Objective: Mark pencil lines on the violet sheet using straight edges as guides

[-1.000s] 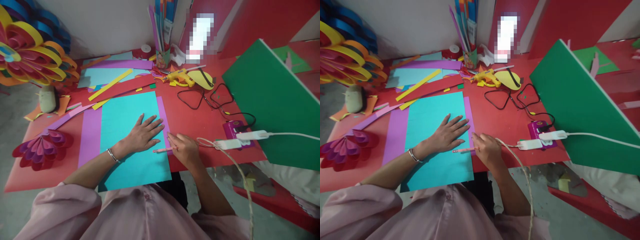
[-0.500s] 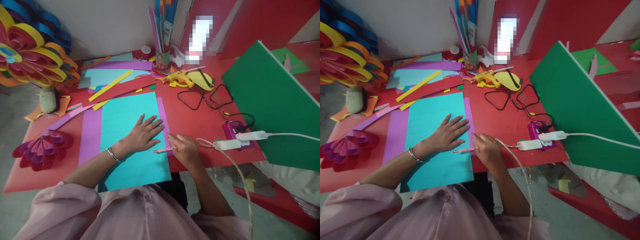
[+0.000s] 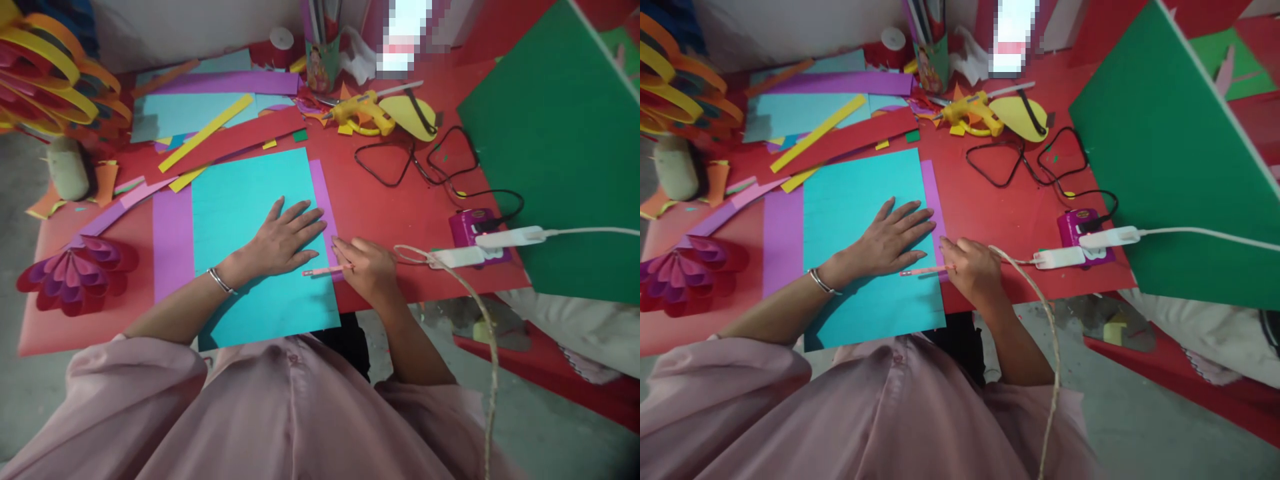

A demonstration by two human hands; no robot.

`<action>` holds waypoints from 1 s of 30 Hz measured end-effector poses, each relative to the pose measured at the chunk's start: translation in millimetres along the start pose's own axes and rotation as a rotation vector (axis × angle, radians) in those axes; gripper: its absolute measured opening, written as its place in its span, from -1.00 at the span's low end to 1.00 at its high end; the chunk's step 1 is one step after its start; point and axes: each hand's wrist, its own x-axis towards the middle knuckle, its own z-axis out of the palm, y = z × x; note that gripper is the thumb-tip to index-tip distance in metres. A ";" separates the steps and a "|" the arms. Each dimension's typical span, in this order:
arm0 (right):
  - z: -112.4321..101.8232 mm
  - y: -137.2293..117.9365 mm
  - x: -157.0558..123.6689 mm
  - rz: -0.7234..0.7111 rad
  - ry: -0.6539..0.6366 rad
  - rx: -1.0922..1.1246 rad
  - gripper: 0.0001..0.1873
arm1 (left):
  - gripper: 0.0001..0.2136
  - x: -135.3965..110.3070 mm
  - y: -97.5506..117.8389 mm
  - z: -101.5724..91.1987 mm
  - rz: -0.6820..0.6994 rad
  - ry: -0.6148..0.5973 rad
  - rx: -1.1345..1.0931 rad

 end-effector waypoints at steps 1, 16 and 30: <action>-0.3 -0.2 0.4 0.005 -0.008 -0.002 -0.63 | -0.40 -0.1 -0.3 0.3 0.000 0.003 -0.008; -1.5 -0.5 1.9 0.000 0.006 -0.012 -0.63 | -0.40 -0.1 0.0 1.3 -0.017 -0.010 -0.010; -1.3 1.0 -1.0 -0.046 0.071 0.009 -0.67 | -0.42 -1.5 2.0 4.1 -0.011 0.016 0.040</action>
